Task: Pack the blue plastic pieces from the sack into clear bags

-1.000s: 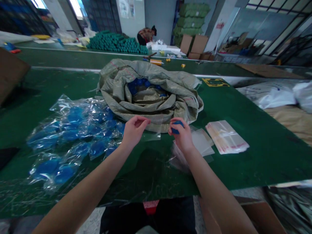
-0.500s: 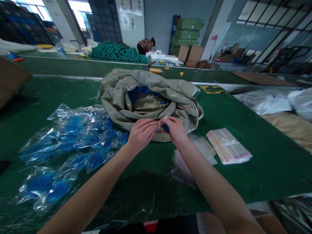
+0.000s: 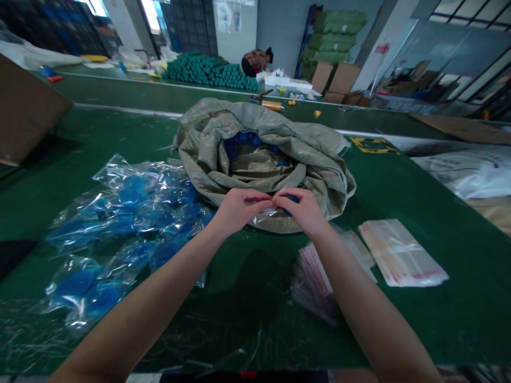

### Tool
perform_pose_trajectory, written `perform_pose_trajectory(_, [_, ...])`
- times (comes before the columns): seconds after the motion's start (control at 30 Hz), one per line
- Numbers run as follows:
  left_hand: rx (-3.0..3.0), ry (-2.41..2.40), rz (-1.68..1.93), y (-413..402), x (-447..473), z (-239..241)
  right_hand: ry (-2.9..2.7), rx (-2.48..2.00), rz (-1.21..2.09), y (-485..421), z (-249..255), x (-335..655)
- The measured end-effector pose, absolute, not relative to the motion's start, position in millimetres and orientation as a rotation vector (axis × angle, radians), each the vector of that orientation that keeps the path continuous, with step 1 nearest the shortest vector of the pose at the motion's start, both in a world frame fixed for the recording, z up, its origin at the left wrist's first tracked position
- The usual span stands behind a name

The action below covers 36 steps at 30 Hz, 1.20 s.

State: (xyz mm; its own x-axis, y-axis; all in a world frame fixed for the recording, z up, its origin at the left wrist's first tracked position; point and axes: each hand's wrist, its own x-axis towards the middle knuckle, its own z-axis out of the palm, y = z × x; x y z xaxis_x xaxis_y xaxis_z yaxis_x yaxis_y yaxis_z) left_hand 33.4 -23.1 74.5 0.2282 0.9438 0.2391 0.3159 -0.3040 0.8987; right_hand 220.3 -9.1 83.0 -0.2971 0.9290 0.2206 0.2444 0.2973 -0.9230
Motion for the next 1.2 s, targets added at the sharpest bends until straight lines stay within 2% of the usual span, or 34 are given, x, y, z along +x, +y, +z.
perform_pose_trajectory(0.33, [2.029,1.338,1.048,-29,36,82,-1.899,-1.172,0.803,-13,96,222])
perform_pose_trajectory(0.77, [1.937,1.423,1.058,-31,43,79,-2.046,-1.227,0.667,-25,104,216])
perform_pose_trajectory(1.0, [2.1,1.767,1.429,-43,45,87,-1.882,-1.57,0.213,-42,110,205])
perform_pose_trajectory(1.2, [2.223,1.743,1.452,-58,51,97,-1.889,-1.44,-0.028,-57,115,202])
